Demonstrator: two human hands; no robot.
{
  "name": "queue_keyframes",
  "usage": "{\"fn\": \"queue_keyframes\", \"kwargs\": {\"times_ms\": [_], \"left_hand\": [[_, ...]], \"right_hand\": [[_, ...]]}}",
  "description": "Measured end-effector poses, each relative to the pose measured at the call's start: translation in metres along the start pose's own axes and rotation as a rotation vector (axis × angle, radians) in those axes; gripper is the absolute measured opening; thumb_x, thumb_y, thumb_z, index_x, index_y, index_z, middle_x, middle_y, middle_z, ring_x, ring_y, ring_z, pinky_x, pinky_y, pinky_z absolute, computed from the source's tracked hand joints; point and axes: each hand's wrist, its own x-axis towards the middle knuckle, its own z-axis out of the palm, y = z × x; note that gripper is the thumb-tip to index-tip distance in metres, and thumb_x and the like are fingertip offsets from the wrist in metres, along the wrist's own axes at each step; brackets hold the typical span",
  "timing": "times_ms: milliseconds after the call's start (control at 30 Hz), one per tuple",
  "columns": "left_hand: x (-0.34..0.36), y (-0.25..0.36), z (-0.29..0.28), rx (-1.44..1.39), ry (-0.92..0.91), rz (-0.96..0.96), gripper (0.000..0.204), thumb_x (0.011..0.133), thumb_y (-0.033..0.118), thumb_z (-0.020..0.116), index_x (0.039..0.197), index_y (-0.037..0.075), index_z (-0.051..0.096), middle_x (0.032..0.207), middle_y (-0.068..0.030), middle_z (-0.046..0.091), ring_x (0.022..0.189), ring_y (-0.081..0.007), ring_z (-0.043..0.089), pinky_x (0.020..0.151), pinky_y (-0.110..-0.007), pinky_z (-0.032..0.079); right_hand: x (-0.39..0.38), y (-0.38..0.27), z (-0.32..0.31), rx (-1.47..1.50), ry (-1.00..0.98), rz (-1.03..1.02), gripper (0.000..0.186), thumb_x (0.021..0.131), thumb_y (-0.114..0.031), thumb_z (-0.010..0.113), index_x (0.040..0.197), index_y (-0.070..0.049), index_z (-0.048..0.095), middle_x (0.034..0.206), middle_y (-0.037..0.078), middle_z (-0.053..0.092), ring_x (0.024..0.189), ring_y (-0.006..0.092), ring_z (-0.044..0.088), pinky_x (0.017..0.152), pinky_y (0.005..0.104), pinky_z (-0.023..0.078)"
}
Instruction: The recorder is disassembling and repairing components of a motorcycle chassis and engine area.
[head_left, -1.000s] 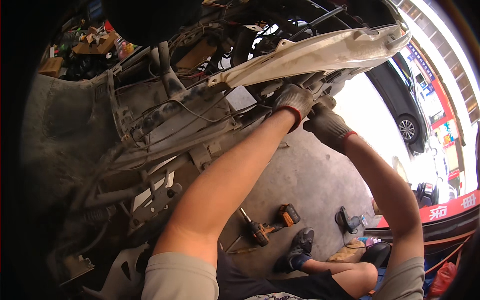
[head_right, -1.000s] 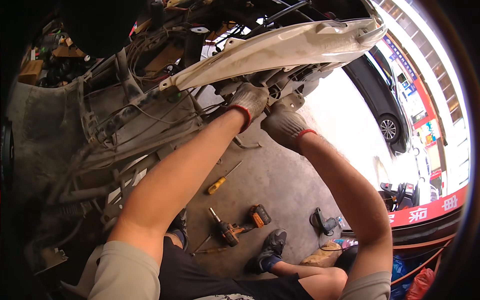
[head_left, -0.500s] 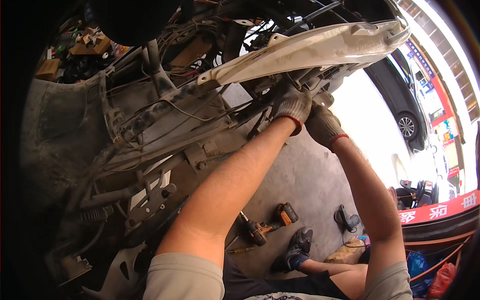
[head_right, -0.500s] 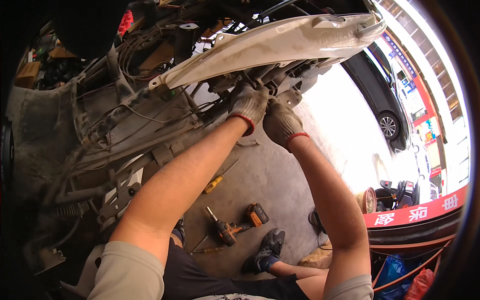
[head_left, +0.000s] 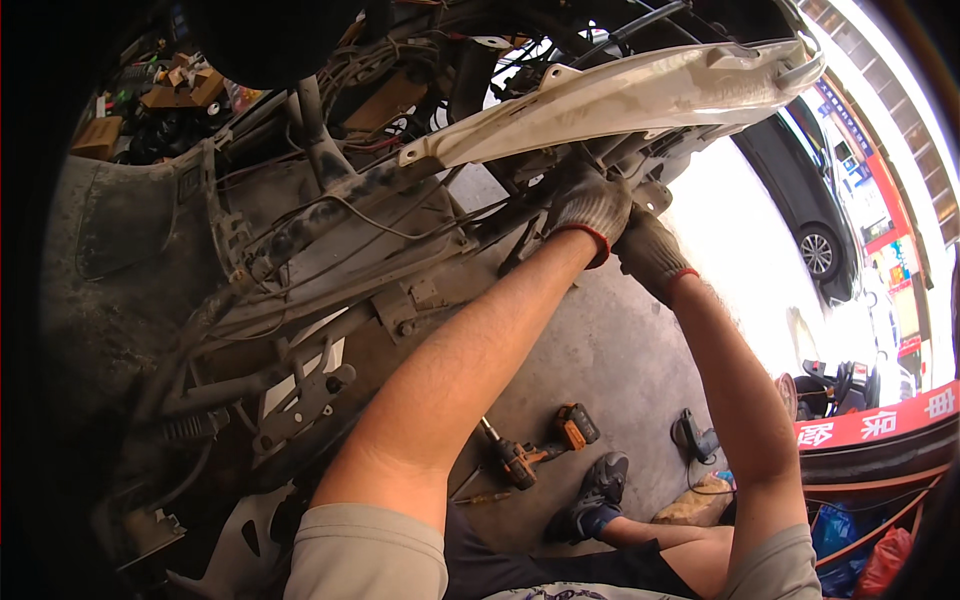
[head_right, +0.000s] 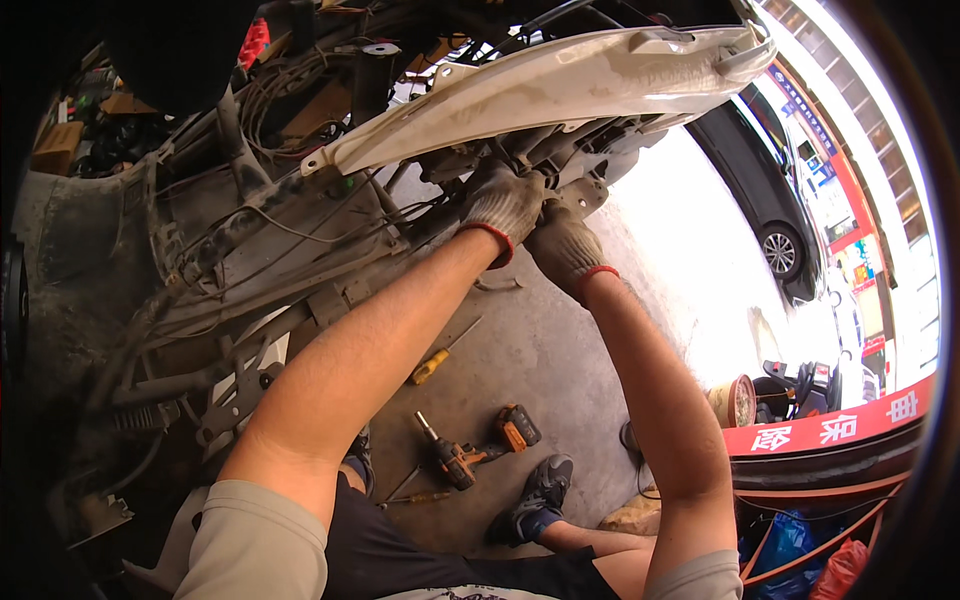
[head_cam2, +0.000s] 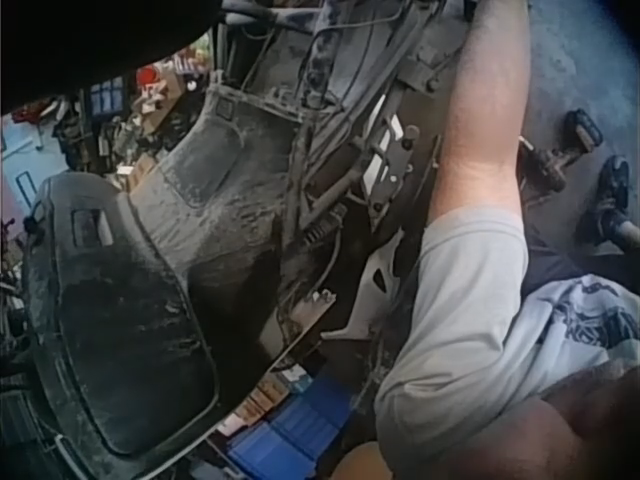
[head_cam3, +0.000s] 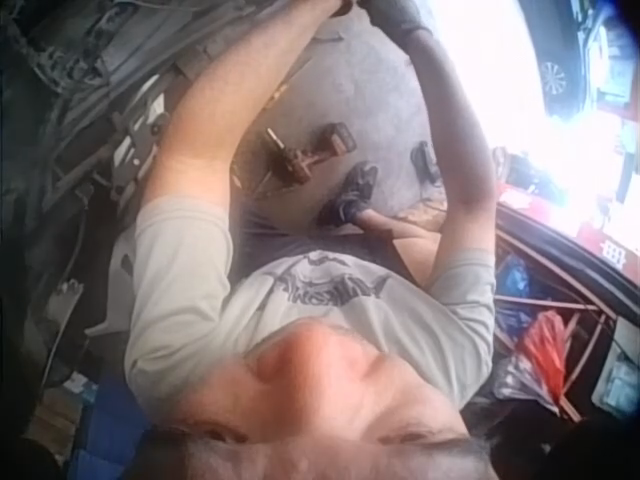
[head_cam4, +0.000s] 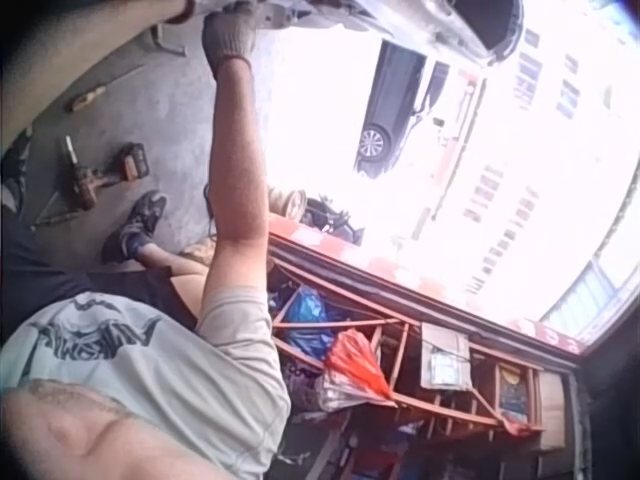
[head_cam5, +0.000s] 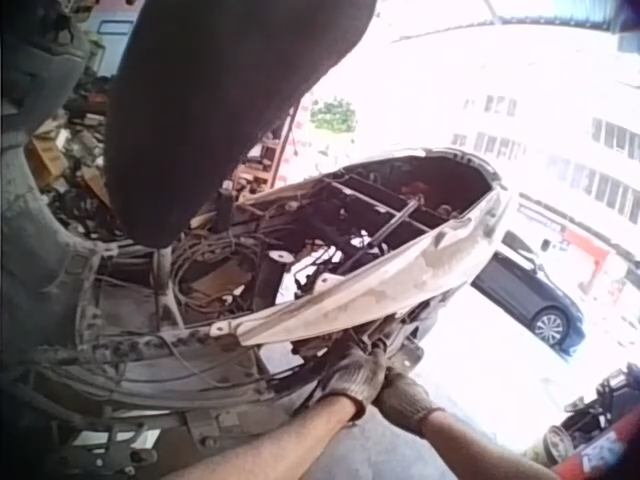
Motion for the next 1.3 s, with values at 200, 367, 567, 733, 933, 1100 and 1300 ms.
{"fn": "queue_keyframes", "kwargs": {"times_ms": [200,367,567,733,933,1100,1300], "left_hand": [[0.003,0.002,0.001,-0.387,-0.119,-0.092,0.044,0.084,0.037,0.057,0.104,-0.001,0.064,0.092,-0.0178,0.069,0.080,-0.0326,0.068,0.073,-0.038,0.052],[-0.001,0.007,0.007,-1.226,-0.170,-0.027,0.024,0.088,0.029,0.069,0.094,0.006,0.067,0.077,-0.0011,0.065,0.060,-0.0134,0.059,0.058,-0.030,0.048],[-0.005,0.024,0.000,-1.127,-0.102,-0.022,0.026,0.085,0.032,0.073,0.093,0.008,0.065,0.075,0.0004,0.059,0.055,-0.0093,0.050,0.047,-0.025,0.042],[-0.002,0.032,0.001,-1.083,-0.059,-0.052,0.043,0.085,0.039,0.072,0.104,0.001,0.063,0.090,-0.0084,0.062,0.066,-0.0160,0.056,0.057,-0.028,0.046],[0.004,0.032,0.016,-0.775,0.217,0.122,0.075,0.084,0.053,0.066,0.123,-0.010,0.051,0.128,-0.0248,0.053,0.115,-0.0314,0.054,0.098,-0.037,0.042],[-0.002,0.033,0.012,-0.620,0.260,-0.002,0.093,0.083,0.059,0.063,0.139,-0.009,0.035,0.137,-0.0253,0.048,0.125,-0.0318,0.049,0.104,-0.038,0.038],[-0.011,0.032,0.005,-0.427,0.203,0.154,0.085,0.091,0.062,0.047,0.138,-0.008,0.038,0.141,-0.0348,0.036,0.135,-0.0413,0.034,0.109,-0.040,0.031]], "right_hand": [[-0.016,-0.013,-0.013,0.248,-0.121,0.104,0.034,0.083,-0.022,0.062,0.112,-0.004,0.058,0.079,0.006,0.059,0.059,0.0119,0.051,0.050,0.0257,0.042],[-0.017,-0.012,-0.008,0.137,-0.012,-0.031,0.044,0.079,-0.022,0.063,0.118,-0.003,0.056,0.086,0.009,0.064,0.069,0.0173,0.059,0.061,0.0285,0.047],[-0.013,-0.008,-0.012,0.049,0.109,-0.115,0.069,0.075,-0.030,0.062,0.140,-0.017,0.045,0.123,0.022,0.062,0.114,0.0380,0.058,0.093,0.0417,0.045],[-0.012,-0.010,-0.024,-0.042,0.026,-0.069,0.056,0.080,-0.035,0.057,0.132,-0.013,0.054,0.121,0.023,0.062,0.114,0.0384,0.058,0.094,0.0434,0.045],[-0.008,0.002,-0.023,-0.049,0.133,-0.119,0.049,0.087,-0.041,0.053,0.126,-0.011,0.058,0.122,0.023,0.060,0.114,0.0394,0.057,0.093,0.0451,0.045],[-0.004,0.011,-0.007,-0.019,0.194,-0.245,0.037,0.084,-0.028,0.061,0.106,0.002,0.064,0.104,0.025,0.066,0.100,0.0401,0.062,0.082,0.0419,0.048],[-0.008,0.012,0.003,0.017,0.258,-0.222,0.033,0.082,-0.025,0.064,0.104,-0.001,0.065,0.100,0.024,0.067,0.097,0.0406,0.062,0.080,0.0436,0.048]]}}
